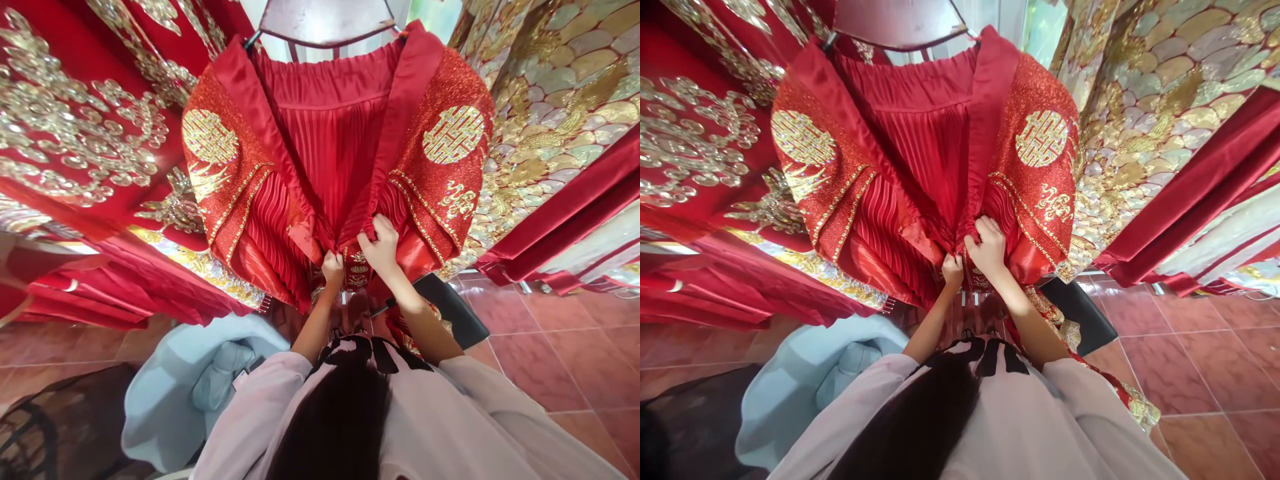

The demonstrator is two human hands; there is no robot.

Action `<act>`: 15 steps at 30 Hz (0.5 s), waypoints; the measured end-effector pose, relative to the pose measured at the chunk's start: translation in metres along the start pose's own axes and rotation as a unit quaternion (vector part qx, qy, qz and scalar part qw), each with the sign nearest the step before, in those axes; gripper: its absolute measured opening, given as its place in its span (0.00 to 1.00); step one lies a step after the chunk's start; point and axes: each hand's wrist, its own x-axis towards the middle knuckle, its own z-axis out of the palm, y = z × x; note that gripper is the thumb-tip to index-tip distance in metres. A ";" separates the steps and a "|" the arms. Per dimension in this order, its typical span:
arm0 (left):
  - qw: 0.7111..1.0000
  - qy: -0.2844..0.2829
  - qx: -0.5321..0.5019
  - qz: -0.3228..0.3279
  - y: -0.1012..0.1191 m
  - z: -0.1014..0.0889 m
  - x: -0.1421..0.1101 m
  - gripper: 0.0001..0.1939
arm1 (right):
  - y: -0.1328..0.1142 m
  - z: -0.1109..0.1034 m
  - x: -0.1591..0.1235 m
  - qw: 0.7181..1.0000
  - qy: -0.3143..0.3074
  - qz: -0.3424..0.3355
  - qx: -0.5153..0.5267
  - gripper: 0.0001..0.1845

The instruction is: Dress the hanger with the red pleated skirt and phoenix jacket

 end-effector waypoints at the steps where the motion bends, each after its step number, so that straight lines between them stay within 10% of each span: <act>1: 1.000 -0.005 -0.013 0.004 -0.007 0.001 -0.009 0.10 | 0.001 0.000 -0.004 1.000 -0.014 0.018 -0.013 0.12; 9: 0.992 -0.035 -0.117 0.035 -0.018 -0.023 -0.063 0.11 | 0.020 -0.006 -0.099 0.903 -0.364 0.221 -0.055 0.19; 15: 0.986 -0.032 -0.161 0.024 -0.008 -0.028 -0.083 0.10 | 0.012 0.011 -0.132 0.912 -0.346 0.189 0.117 0.12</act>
